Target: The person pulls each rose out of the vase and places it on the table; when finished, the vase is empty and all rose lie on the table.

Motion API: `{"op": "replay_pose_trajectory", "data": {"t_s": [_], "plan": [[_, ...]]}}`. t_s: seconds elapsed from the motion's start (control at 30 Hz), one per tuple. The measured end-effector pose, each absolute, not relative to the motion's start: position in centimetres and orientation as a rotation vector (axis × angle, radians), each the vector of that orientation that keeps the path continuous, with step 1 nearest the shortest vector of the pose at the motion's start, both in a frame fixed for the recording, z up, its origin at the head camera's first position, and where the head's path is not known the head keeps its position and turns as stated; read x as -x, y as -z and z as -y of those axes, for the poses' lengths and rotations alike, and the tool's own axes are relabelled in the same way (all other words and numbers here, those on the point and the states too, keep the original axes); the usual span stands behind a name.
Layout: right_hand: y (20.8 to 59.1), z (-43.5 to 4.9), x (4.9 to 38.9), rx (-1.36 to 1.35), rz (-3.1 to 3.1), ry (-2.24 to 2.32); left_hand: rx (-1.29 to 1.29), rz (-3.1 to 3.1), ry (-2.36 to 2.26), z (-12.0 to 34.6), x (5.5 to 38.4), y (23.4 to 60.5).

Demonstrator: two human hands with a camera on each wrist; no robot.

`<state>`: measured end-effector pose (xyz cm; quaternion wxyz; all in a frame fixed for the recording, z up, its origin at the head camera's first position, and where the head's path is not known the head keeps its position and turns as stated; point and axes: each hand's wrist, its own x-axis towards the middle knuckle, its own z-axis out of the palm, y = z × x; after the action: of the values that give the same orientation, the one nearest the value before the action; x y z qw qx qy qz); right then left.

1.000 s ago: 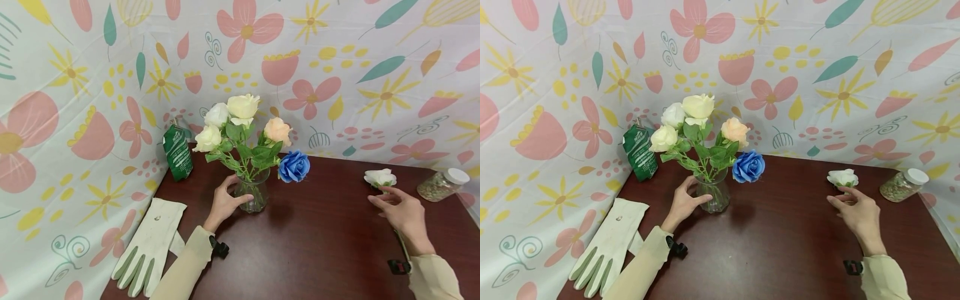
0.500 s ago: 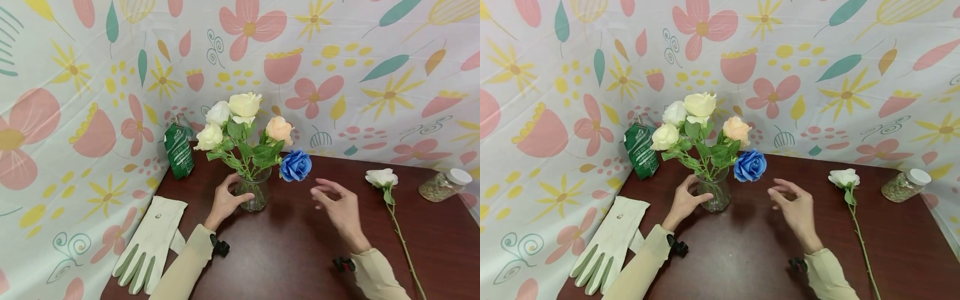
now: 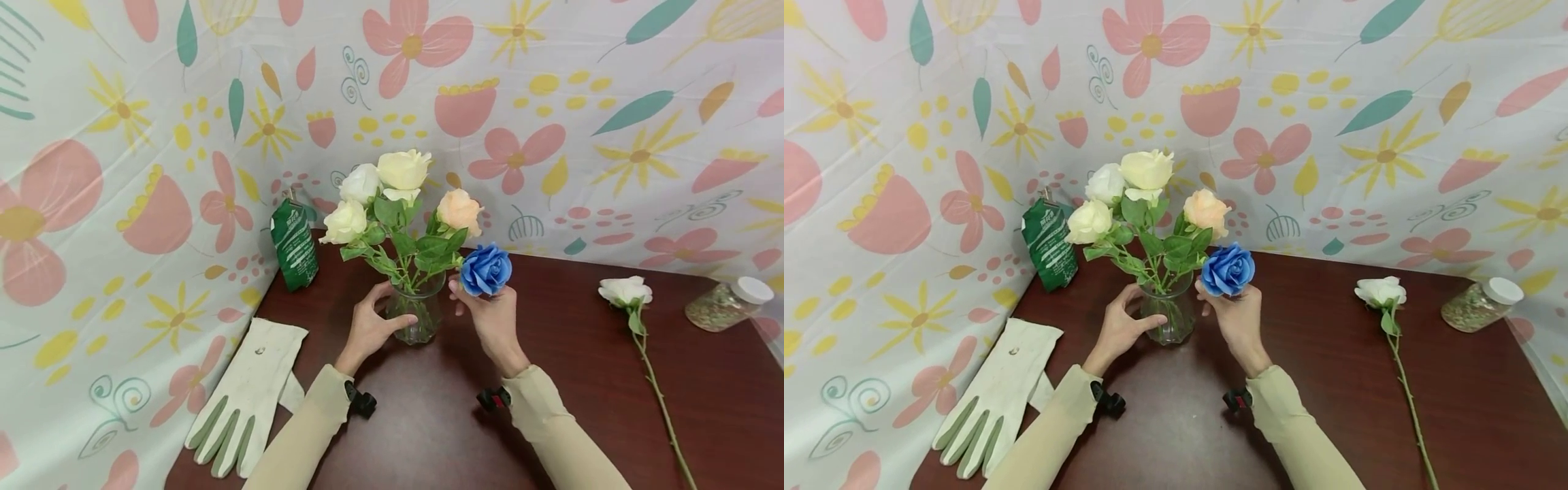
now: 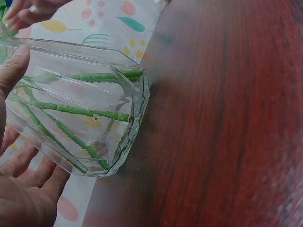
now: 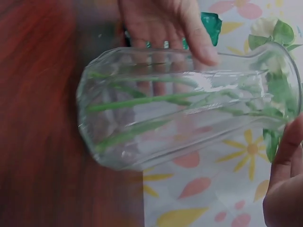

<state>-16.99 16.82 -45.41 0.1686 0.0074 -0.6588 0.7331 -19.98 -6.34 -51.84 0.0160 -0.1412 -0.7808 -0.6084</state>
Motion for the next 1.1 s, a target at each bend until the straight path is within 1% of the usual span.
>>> {"op": "replay_pose_trajectory", "data": {"t_s": [0.2,0.53,0.63,0.87,1.1], "plan": [[44.2,-15.6,18.2,-0.146,1.696,-2.162,0.437,2.430,1.901,6.2,19.9,51.9],[41.8,-14.7,18.6,-0.300,1.687,-2.110,0.449,2.435,1.879,6.2,20.3,52.1],[41.8,-14.8,18.8,-0.298,1.689,-2.088,0.460,2.426,1.875,6.2,20.4,52.2],[43.5,-15.4,20.0,-0.209,1.647,-2.035,0.453,2.423,1.874,6.2,20.5,52.3],[42.7,-15.5,20.0,-0.236,1.534,-2.043,0.443,2.427,1.873,6.3,20.4,52.3]]}}
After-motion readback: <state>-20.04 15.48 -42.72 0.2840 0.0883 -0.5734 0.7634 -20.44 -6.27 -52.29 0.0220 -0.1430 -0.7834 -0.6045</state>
